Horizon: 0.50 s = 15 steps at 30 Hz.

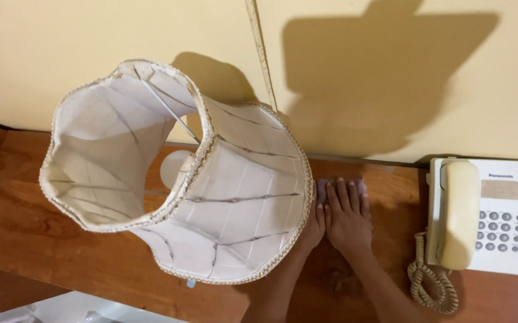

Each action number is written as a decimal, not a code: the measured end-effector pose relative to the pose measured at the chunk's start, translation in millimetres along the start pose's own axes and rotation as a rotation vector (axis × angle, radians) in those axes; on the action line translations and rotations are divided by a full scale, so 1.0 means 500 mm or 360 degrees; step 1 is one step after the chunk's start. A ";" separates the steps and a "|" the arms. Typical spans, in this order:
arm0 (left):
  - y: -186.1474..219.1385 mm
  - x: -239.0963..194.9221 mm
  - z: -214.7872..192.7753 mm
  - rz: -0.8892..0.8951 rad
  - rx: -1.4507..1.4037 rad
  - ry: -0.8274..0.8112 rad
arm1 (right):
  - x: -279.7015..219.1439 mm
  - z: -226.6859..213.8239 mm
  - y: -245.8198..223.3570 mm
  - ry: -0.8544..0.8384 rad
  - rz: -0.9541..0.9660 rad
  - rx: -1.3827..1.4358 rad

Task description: Sanding the surface of a wooden desk using a piece of sandpaper.

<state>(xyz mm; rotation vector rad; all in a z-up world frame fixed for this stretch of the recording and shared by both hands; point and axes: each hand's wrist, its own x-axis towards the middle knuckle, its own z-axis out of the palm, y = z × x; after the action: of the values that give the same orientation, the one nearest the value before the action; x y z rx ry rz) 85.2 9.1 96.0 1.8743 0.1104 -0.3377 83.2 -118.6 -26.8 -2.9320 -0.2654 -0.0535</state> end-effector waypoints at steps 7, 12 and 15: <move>-0.192 0.131 0.110 0.0639 -0.0201 0.0350 | 0.063 -0.004 0.036 0.0120 -0.0004 0.0137; -0.198 0.168 0.144 0.0576 0.0342 0.0467 | 0.065 0.009 0.080 0.0331 0.0041 0.0118; -0.171 0.162 0.167 0.0389 0.1098 0.0360 | 0.035 0.014 0.119 0.0413 0.0121 0.0037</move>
<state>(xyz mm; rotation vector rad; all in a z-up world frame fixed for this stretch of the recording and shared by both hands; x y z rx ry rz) 126.9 -49.2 -29.6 2.5746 -0.0983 0.0207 111.4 -171.5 -44.1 -2.8671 -0.1133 -0.4125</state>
